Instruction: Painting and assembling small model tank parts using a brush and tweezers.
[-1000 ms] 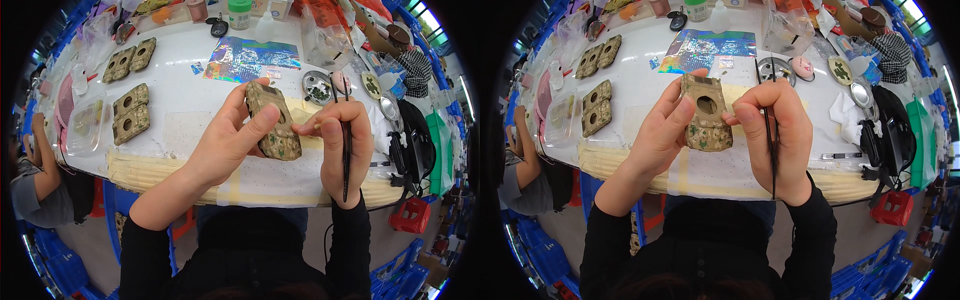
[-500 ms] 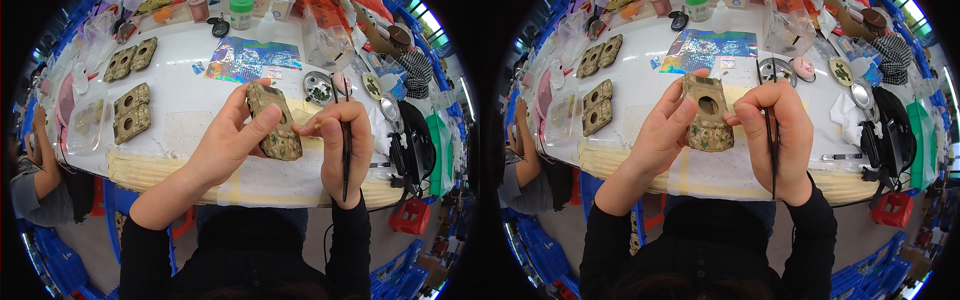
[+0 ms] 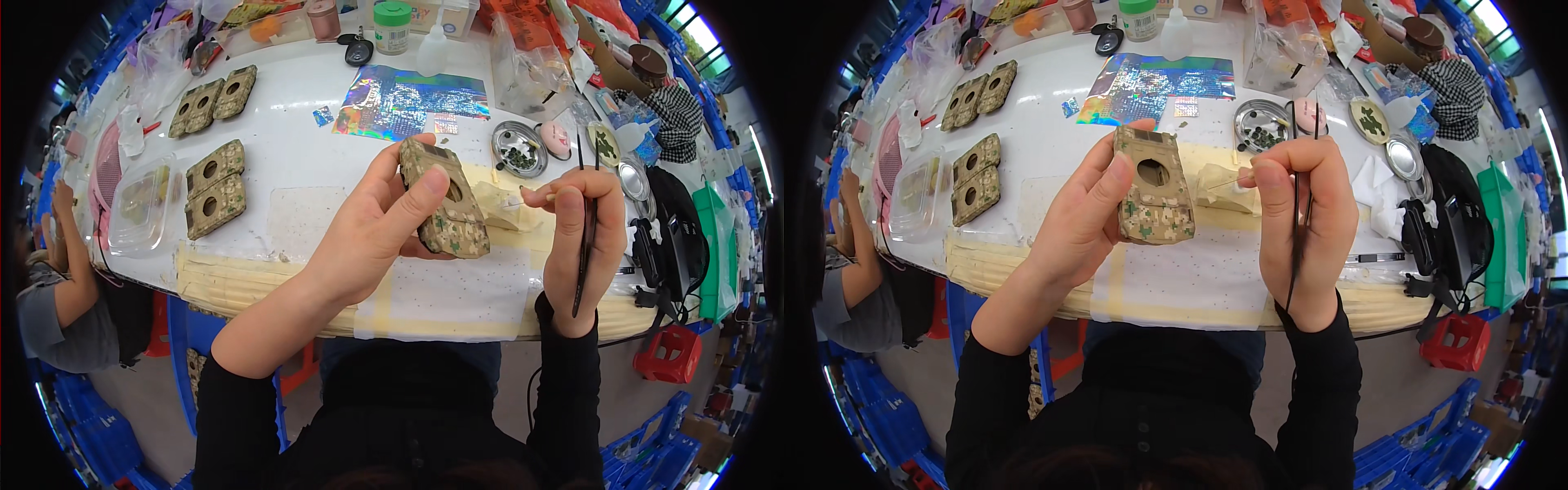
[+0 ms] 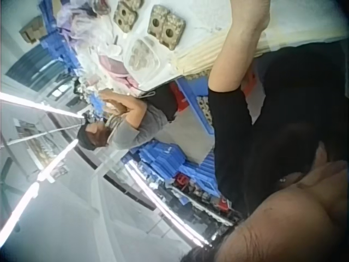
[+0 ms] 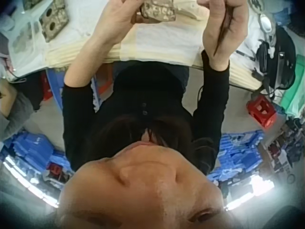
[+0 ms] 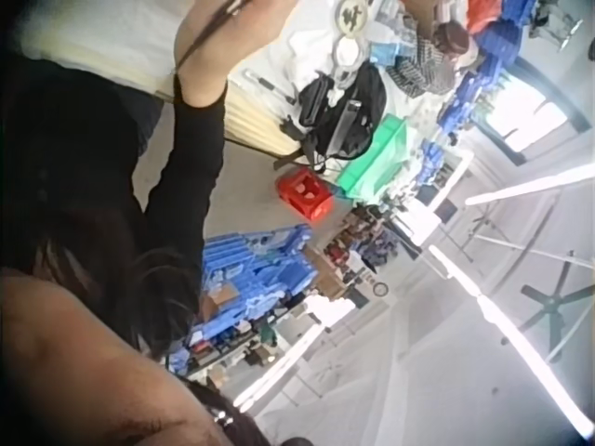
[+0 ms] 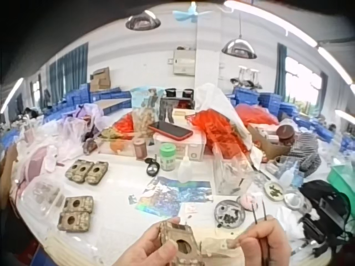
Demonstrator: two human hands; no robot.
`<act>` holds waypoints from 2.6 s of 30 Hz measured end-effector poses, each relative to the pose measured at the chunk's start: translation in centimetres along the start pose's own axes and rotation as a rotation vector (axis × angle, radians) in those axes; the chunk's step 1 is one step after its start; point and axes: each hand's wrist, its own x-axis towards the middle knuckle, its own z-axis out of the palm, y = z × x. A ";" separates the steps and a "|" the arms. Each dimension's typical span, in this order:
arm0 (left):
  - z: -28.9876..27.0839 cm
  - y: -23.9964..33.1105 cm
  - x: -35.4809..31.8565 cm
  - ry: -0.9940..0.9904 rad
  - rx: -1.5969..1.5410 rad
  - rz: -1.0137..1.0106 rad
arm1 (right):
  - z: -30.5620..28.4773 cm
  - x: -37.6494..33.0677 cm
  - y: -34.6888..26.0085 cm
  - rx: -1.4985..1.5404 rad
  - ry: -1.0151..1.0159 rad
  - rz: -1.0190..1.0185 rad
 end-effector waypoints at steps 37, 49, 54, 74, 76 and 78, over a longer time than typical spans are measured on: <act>0.5 0.2 0.4 -0.059 -0.140 -0.118 | 1.9 -0.7 -0.4 0.306 -0.025 -0.083; 0.7 0.3 0.3 -0.053 -0.135 -0.115 | 1.5 -0.6 -0.2 0.196 -0.052 -0.125; 0.6 0.4 0.3 -0.051 -0.127 -0.117 | 1.7 -0.7 -0.2 0.223 -0.040 -0.108; 0.4 0.1 0.5 0.026 -0.145 -0.061 | -0.4 -0.6 2.1 -0.542 -0.021 -0.252; 0.2 0.1 0.6 0.019 -0.165 -0.054 | -0.2 -0.5 2.2 -0.565 -0.041 -0.262; 0.0 0.0 0.7 0.012 -0.179 -0.055 | -0.3 -0.4 2.5 -0.576 -0.033 -0.322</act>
